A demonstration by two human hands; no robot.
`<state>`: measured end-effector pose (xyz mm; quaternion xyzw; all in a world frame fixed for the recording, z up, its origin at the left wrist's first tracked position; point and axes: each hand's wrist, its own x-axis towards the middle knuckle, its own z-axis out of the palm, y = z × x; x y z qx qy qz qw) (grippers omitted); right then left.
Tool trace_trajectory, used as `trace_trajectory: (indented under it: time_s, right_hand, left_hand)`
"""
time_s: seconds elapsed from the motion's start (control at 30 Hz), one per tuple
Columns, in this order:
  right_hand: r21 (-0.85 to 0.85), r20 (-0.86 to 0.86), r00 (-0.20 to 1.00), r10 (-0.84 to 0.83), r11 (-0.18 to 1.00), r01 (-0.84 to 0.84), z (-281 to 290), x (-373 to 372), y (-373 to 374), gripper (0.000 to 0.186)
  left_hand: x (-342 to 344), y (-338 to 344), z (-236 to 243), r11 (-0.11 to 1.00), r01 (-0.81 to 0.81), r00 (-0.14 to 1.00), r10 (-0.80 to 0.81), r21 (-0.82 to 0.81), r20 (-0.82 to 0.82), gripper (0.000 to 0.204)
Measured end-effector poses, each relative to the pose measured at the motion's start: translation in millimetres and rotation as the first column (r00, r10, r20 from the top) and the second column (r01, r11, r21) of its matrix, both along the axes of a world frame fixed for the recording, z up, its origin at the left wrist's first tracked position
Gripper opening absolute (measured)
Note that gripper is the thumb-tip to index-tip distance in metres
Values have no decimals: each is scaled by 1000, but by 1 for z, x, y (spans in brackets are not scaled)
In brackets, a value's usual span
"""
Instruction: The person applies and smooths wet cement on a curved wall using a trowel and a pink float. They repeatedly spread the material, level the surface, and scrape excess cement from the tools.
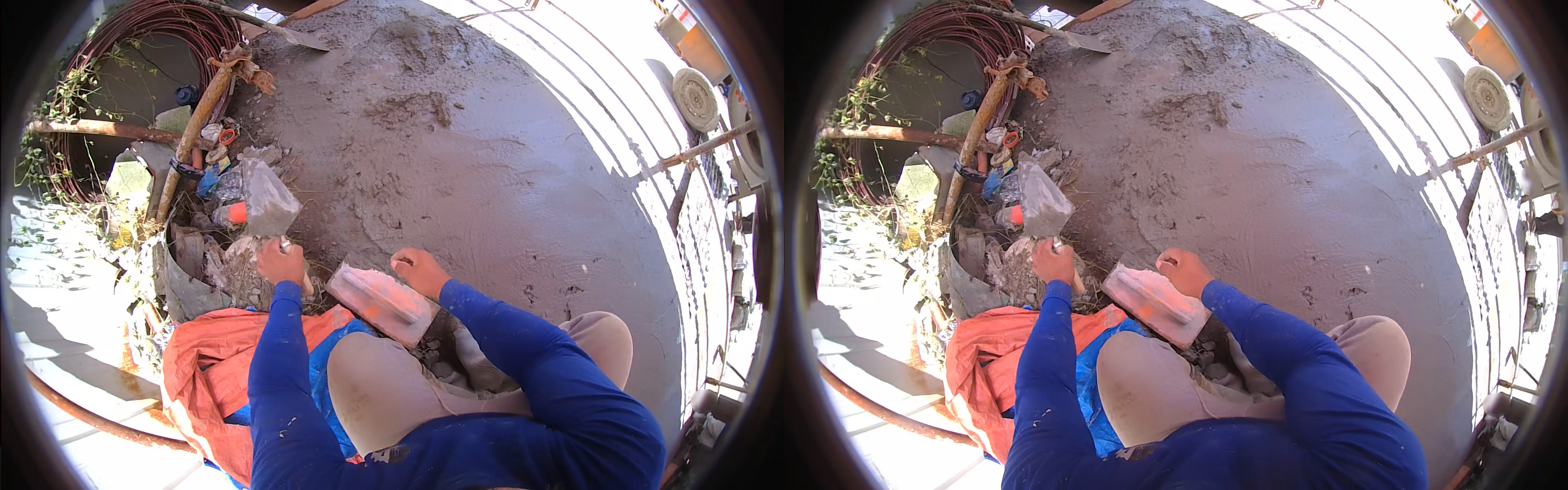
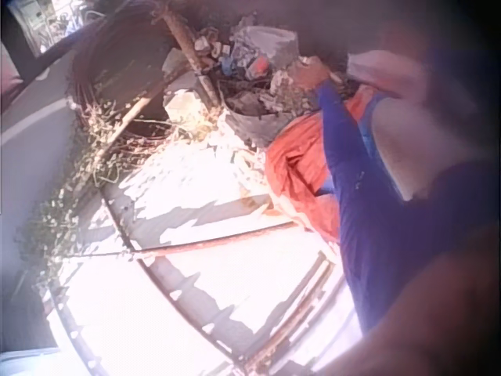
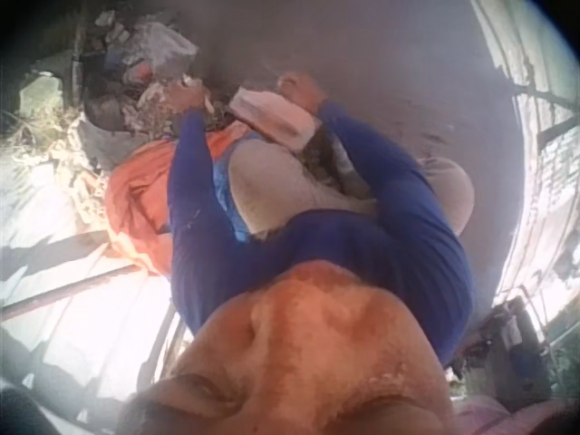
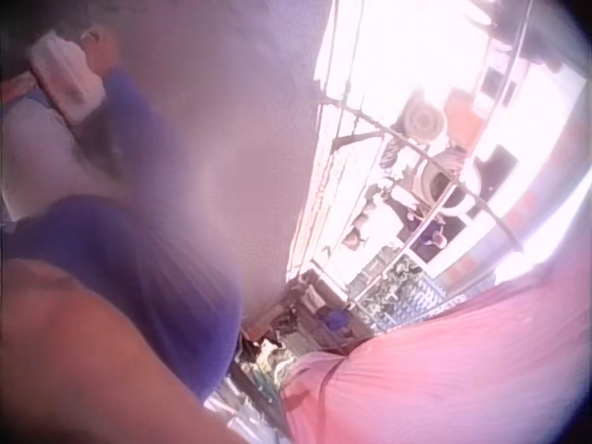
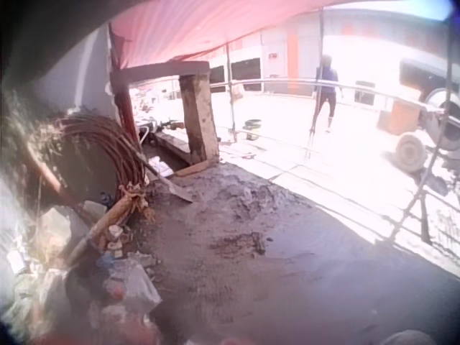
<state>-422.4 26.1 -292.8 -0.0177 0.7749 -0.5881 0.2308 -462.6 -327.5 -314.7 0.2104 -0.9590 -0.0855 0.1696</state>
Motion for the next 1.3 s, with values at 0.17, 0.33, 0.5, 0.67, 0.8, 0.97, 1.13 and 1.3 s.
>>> trace_trajectory:
  time_s: [0.17,0.33,0.5,0.67,0.8,0.97,1.13,1.3]
  right_hand:
    - [-342,278,960,-26,931,124,14,-4,-1,44]
    - [-447,551,825,-124,791,417,27,0,-1,40]
    - [-396,596,740,-310,688,608,-8,2,17,24]
    - [323,204,774,-599,788,525,-82,20,82,24]
    - [487,183,695,-696,678,551,-121,56,115,34]
    - [450,95,807,-583,748,488,-90,36,105,42]
    - [462,-35,894,-447,786,411,-114,45,112,48]
    - [499,-55,962,-268,827,259,-124,40,110,48]
  left_hand:
    - [0,133,38,929,250,968,-247,273,-46,44]
    - [31,229,33,773,504,858,-500,386,-118,35]
    - [41,231,56,523,618,609,-790,587,62,61]
    - [-9,111,56,700,615,659,-709,363,251,45]
    - [-34,-12,51,994,112,916,-98,-15,389,57]
    - [-1,-87,4,996,-14,908,50,-88,417,58]
    - [-13,-52,31,985,-38,867,116,-169,484,58]
    - [-7,-76,3,982,-4,954,60,-190,292,52]
